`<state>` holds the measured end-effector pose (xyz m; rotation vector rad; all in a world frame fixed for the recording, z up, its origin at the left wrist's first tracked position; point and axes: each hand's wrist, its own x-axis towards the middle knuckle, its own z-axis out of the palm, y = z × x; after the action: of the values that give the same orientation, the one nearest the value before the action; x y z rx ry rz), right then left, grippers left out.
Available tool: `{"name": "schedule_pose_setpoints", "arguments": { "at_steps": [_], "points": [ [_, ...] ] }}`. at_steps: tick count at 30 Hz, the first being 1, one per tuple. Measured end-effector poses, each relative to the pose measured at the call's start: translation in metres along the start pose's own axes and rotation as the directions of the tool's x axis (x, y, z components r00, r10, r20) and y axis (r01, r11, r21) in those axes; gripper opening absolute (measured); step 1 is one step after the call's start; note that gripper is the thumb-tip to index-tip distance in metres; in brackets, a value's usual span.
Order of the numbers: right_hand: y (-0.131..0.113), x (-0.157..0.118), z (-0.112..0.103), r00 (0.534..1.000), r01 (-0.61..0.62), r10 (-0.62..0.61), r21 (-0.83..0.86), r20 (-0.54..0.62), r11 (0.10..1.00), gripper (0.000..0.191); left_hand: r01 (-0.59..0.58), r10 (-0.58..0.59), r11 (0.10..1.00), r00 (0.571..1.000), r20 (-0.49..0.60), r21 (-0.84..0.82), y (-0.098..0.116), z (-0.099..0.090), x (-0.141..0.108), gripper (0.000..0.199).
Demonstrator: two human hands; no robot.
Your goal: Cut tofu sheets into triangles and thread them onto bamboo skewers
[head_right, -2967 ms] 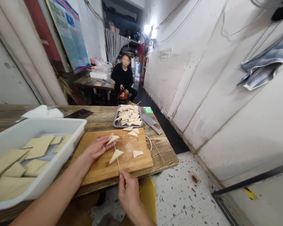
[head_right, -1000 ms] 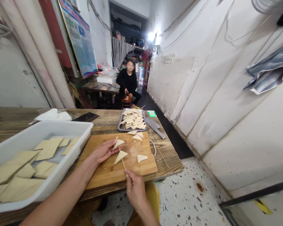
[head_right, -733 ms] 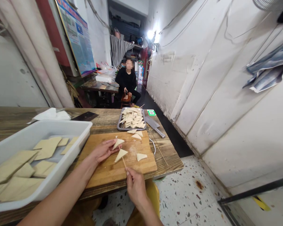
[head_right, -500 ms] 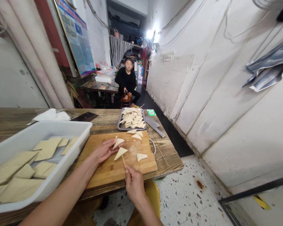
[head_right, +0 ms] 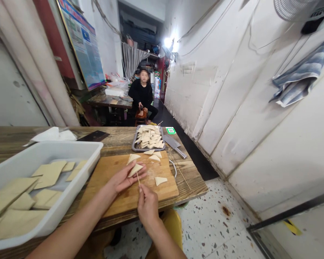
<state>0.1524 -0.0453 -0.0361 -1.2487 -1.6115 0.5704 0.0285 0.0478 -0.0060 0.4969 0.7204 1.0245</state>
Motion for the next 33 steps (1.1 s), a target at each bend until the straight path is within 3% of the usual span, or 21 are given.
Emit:
{"name": "schedule_pose_setpoints", "arguments": {
  "at_steps": [6,16,19,23,28,33],
  "points": [
    [-0.003,0.002,0.003,1.000,0.015,-0.016,-0.036,-0.025,0.999,0.033,-0.003,0.004,1.000,1.000,-0.014,0.004,-0.003,0.001,0.001,0.017],
    [-0.007,0.008,0.001,0.997,0.038,-0.039,-0.025,-0.059,0.999,0.031,0.070,-0.081,0.989,0.993,0.083,0.131,-0.007,0.002,-0.005,0.020],
    [-0.005,0.004,0.000,0.999,0.010,-0.011,-0.028,-0.042,1.000,0.030,-0.019,0.019,0.993,1.000,-0.002,0.121,0.002,0.001,-0.005,0.024],
    [-0.004,-0.004,-0.004,0.999,-0.009,0.009,-0.002,0.035,1.000,0.029,-0.223,0.225,0.974,0.956,-0.186,0.032,0.009,-0.001,-0.002,0.023],
    [-0.006,-0.013,-0.006,0.994,-0.022,0.018,0.037,0.109,0.999,0.029,-0.302,0.284,0.952,0.934,-0.216,-0.053,0.005,-0.001,0.001,0.012],
    [-0.008,-0.014,-0.009,0.990,-0.039,0.032,0.045,0.135,0.998,0.029,-0.267,0.248,0.962,0.946,-0.208,-0.066,0.003,-0.001,0.001,0.010]
  ]
}}
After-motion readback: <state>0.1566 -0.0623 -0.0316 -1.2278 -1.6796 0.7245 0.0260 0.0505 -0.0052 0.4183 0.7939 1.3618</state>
